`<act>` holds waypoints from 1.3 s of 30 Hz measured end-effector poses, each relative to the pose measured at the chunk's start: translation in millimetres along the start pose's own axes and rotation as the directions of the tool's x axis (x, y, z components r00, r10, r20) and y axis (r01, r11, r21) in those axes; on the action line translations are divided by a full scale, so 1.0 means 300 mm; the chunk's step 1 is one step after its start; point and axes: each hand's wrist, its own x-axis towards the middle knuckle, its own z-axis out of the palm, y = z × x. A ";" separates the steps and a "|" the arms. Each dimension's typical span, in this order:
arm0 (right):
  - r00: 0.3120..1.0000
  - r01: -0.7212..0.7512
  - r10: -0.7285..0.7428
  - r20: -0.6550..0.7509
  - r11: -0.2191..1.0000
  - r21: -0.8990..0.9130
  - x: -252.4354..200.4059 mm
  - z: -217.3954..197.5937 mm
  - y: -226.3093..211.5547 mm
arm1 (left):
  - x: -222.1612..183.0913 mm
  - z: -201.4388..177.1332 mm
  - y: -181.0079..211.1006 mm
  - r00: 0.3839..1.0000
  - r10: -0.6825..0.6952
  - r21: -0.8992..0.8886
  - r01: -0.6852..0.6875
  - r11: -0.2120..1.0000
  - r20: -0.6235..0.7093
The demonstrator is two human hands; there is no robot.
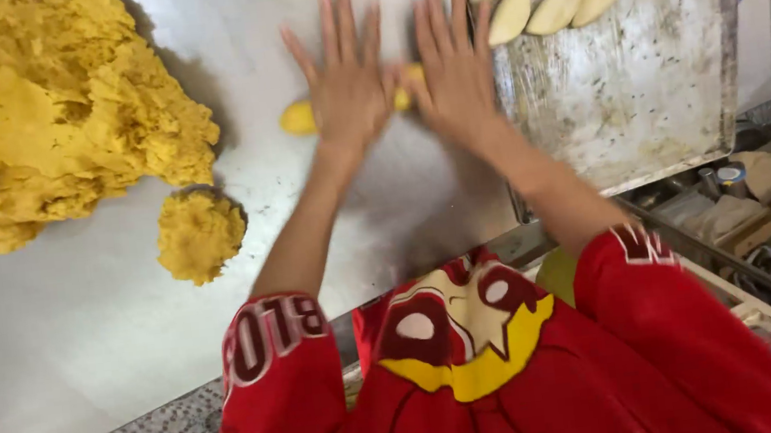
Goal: Shaping yellow dough into small oblong rolls and arranging them on baking sheets.
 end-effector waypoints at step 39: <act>0.935 -0.117 -0.114 0.334 0.793 0.597 -0.161 0.080 -0.621 | -0.782 0.262 -0.336 0.765 -0.118 -0.407 -0.198 0.892 -0.633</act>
